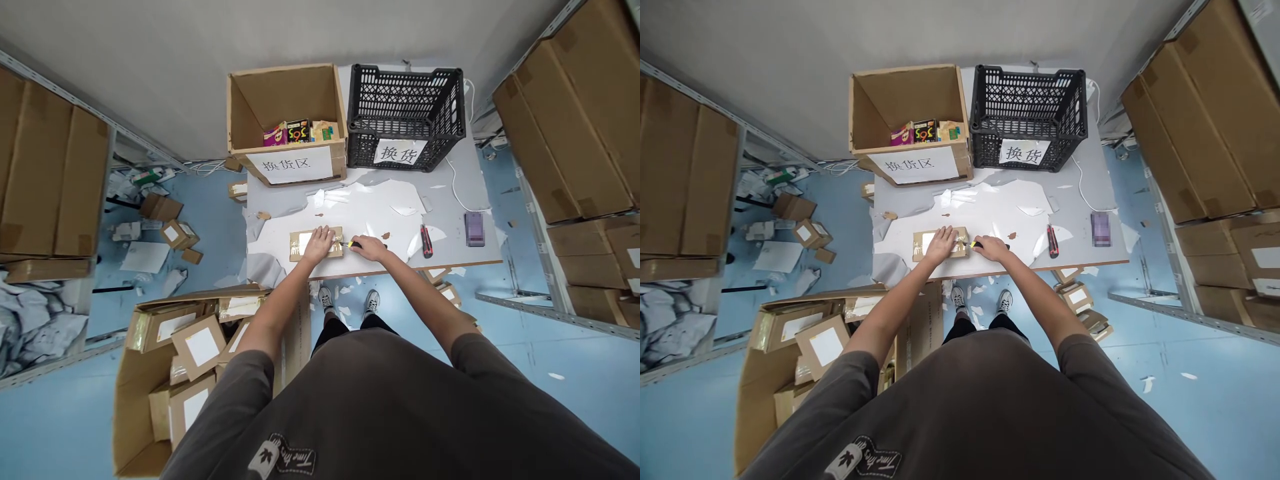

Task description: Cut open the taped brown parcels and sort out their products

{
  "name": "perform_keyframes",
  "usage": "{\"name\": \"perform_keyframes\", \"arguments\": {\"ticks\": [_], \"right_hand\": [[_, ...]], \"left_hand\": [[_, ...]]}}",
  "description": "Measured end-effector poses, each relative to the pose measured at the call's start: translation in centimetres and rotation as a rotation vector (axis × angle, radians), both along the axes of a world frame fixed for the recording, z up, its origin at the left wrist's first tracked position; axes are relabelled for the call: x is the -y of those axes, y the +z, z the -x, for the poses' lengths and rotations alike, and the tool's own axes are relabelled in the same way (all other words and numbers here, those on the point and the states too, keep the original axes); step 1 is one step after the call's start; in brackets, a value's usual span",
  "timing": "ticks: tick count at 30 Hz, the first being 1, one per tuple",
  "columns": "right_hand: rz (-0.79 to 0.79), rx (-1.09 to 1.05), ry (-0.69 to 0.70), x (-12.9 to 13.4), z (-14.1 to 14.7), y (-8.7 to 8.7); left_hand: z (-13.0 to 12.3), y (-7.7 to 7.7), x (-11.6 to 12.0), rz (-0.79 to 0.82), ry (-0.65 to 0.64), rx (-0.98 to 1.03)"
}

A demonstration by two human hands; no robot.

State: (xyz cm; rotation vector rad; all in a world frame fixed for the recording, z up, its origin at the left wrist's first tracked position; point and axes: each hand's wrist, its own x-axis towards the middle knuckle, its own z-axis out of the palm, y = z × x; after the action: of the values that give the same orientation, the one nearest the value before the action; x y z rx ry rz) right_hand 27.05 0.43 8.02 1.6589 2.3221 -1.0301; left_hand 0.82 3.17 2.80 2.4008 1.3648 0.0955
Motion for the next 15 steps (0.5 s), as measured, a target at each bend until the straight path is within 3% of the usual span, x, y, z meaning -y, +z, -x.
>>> {"name": "perform_keyframes", "arguments": {"ticks": [7, 15], "right_hand": [[-0.138, 0.111, 0.136, -0.2, 0.0, -0.3], [-0.105, 0.074, 0.19, -1.3, -0.3, 0.1]], "left_hand": [[0.6, -2.5, 1.0, -0.088, 0.023, 0.107], [0.6, -2.8, 1.2, -0.084, 0.026, 0.195]]}}
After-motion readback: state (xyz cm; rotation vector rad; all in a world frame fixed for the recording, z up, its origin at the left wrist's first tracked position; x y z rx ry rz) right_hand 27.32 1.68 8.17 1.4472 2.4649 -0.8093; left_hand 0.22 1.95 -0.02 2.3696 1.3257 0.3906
